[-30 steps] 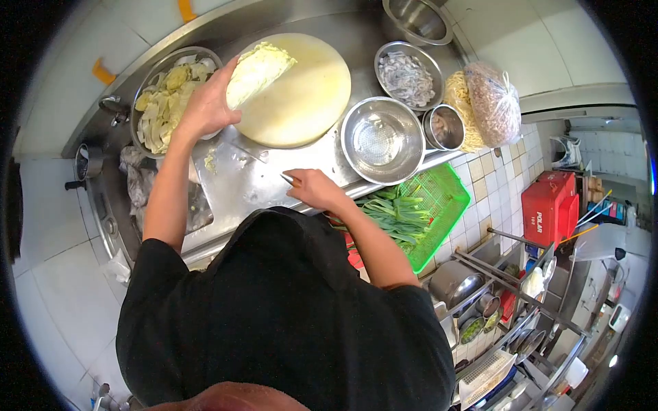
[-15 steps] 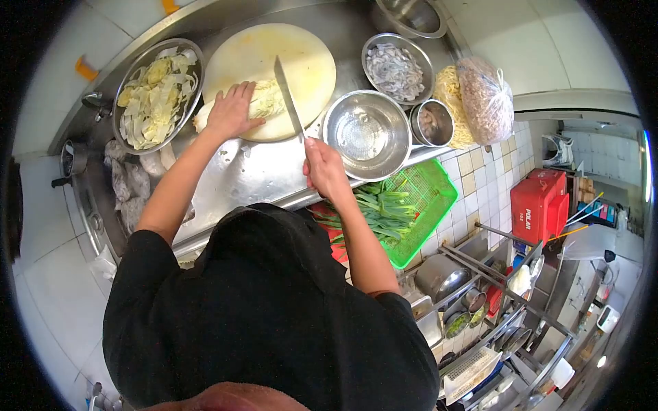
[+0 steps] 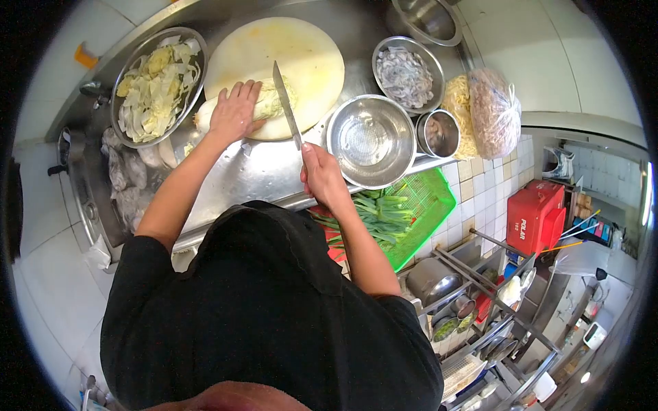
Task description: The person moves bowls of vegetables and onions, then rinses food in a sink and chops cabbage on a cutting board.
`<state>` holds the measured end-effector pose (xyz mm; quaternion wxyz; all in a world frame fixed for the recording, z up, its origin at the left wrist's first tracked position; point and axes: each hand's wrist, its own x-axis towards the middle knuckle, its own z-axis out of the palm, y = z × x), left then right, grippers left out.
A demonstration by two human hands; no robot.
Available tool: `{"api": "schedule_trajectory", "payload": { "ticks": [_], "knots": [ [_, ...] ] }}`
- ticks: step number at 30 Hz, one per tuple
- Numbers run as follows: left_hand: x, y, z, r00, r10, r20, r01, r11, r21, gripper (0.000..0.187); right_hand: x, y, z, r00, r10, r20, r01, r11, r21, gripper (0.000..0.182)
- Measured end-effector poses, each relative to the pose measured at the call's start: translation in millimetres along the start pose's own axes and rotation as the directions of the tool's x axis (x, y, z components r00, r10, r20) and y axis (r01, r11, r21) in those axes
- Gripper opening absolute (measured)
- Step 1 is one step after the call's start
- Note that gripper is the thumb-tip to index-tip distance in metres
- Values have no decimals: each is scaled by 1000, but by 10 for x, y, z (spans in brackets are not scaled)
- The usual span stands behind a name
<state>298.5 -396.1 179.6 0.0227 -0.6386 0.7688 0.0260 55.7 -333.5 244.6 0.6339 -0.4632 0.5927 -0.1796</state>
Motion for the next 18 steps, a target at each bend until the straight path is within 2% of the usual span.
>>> {"api": "schedule_trajectory", "payload": {
  "ticks": [5,8,9,16,18],
  "knots": [
    [-14,12,-14,1000,9,26,-9,1000,9,87,114,85,65,1000,27,8,-27,999,-34,48],
    [2,-7,50,1000,3,9,-3,1000,-9,88,526,97,179,999,-17,31,21,988,-154,49],
    [4,-5,63,1000,5,2,-5,1000,-23,88,570,-38,202,999,32,28,-28,990,-138,50],
    [20,28,31,1000,-23,-18,22,999,-34,95,181,69,-97,988,148,32,-145,985,-92,46],
    [75,27,59,999,-31,-45,28,997,-66,98,61,-58,-68,996,89,-8,-89,993,-80,44]
  ]
}}
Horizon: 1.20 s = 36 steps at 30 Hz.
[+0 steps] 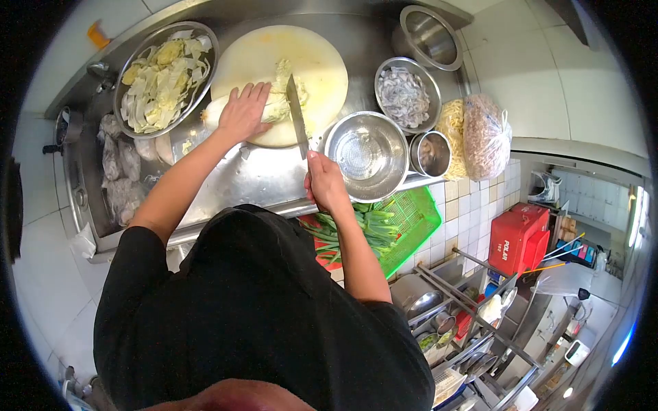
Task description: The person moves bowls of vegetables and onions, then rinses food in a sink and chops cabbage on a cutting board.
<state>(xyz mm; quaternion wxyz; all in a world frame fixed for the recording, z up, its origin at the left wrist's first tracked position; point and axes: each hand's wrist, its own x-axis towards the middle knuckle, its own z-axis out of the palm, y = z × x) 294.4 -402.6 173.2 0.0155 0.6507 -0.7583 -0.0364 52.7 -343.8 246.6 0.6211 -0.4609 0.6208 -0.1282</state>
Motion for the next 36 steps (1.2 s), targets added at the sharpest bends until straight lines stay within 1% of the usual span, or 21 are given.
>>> {"api": "schedule_trajectory", "payload": {
  "ticks": [1,3,4,5,6,7,8,9,10,13,16,24,25,28,30,31,32,34,35,36],
  "knots": [
    [17,-26,32,998,-17,-66,16,1000,-26,101,-45,-74,-5,999,-32,-25,32,999,5,44],
    [-2,-75,50,979,-58,-194,43,996,-83,106,-68,-136,16,994,-106,-15,106,994,29,43],
    [-23,-115,61,992,-83,-95,77,995,-59,108,-75,-147,37,990,-139,-11,139,989,45,43],
    [-56,-153,-58,994,-106,4,106,994,-30,110,-75,-155,53,987,-159,8,159,987,24,44],
    [-85,-182,-117,986,-129,105,129,992,4,112,-59,-151,91,989,-147,15,146,989,21,44],
    [-107,-196,-104,988,-120,101,123,992,-18,106,-33,-147,135,991,-134,23,133,991,18,45],
    [-103,-177,-125,982,-131,138,134,991,-13,105,-8,-148,158,992,-122,33,121,993,13,45],
    [-80,-148,-172,975,-141,174,144,990,-6,104,14,-154,158,995,-72,70,75,997,-29,46],
    [-69,-133,-200,966,-150,210,153,988,2,104,25,-118,182,995,-71,66,72,997,-17,46],
    [-98,-121,-194,978,-134,162,137,991,-7,97,72,-30,222,995,-74,61,74,997,-7,47],
    [-119,-144,-98,995,-94,21,94,995,24,91,36,-83,215,995,-75,63,77,997,-27,48],
    [-141,-167,-95,997,-77,-1,77,997,9,88,13,-116,234,997,-35,69,35,999,1,47],
    [-139,-166,-97,997,-74,-6,74,997,5,88,11,-108,222,997,-47,66,44,998,35,46],
    [-122,-163,-163,993,-104,64,105,994,-17,88,11,-66,167,996,-87,38,81,987,137,42],
    [-142,-263,-181,994,-104,15,105,980,-166,90,-12,-27,114,993,-121,-7,119,968,219,40],
    [-144,-349,-195,995,-96,-8,92,968,-232,91,-49,-34,99,994,-101,-52,112,953,282,38],
    [-176,-464,-183,994,-103,-31,84,924,-374,91,-140,-116,32,995,-50,-83,68,969,239,38],
    [-286,-722,-145,992,-108,-63,46,784,-619,92,-216,-62,-84,993,-35,-109,65,958,278,39],
    [-378,-771,-171,989,-130,-73,32,663,-748,93,-187,66,-125,990,-78,-121,111,946,304,40],
    [-442,-757,-312,989,-79,-126,-51,619,-784,91,-195,117,-124,985,-115,-130,152,933,327,40]
  ]
}}
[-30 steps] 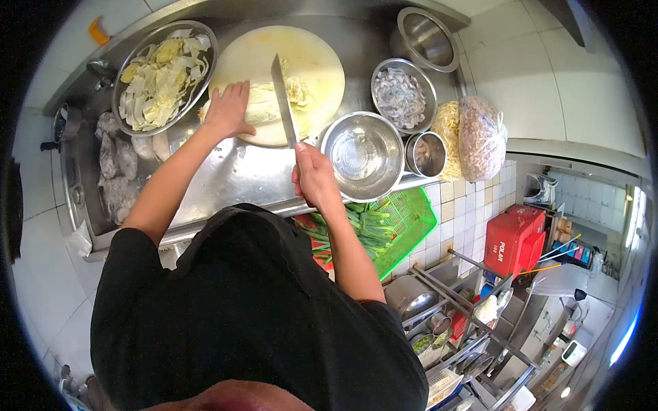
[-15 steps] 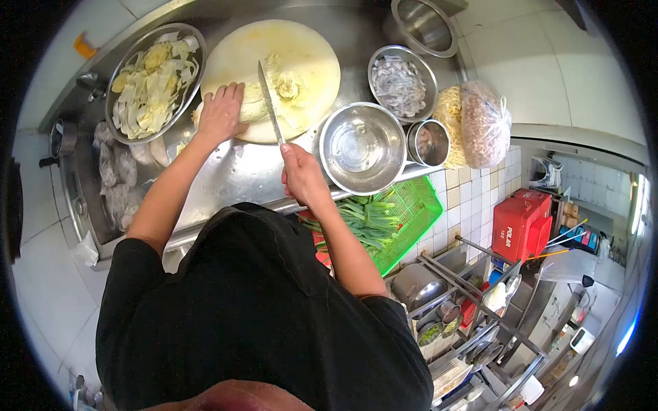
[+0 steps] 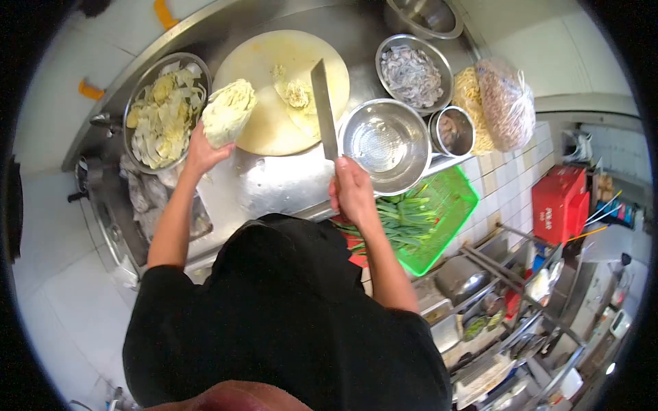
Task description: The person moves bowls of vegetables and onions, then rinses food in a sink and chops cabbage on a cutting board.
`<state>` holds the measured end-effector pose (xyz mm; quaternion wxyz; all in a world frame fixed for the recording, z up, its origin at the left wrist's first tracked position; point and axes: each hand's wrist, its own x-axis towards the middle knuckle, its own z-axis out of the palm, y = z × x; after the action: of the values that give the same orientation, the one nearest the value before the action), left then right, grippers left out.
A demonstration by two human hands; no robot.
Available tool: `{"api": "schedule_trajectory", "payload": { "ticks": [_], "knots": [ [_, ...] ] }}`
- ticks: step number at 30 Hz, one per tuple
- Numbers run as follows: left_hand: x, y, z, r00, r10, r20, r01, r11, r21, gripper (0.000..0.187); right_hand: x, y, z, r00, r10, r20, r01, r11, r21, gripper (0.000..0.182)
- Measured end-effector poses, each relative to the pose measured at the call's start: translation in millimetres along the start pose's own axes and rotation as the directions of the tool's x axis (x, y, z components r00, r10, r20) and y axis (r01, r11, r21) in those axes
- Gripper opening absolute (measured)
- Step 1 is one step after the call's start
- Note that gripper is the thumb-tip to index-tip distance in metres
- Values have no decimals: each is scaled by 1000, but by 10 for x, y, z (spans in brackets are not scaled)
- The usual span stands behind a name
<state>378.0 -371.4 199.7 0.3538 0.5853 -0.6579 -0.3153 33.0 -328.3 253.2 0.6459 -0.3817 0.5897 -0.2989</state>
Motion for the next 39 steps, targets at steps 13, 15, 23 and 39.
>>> {"api": "schedule_trajectory", "payload": {
  "ticks": [13,15,23,39],
  "knots": [
    [298,76,509,997,-50,-65,82,675,734,82,-8,353,-55,999,32,20,-33,998,46,44],
    [504,172,584,966,-243,-90,223,602,766,85,-47,249,-89,997,75,-23,-74,997,25,43],
    [762,397,1061,949,88,301,-235,836,496,102,-112,356,-243,992,25,-126,-21,999,33,53],
    [-198,-171,1239,904,181,-387,-156,983,94,20,-101,379,-303,979,-40,-201,19,994,-106,52]
  ]
}}
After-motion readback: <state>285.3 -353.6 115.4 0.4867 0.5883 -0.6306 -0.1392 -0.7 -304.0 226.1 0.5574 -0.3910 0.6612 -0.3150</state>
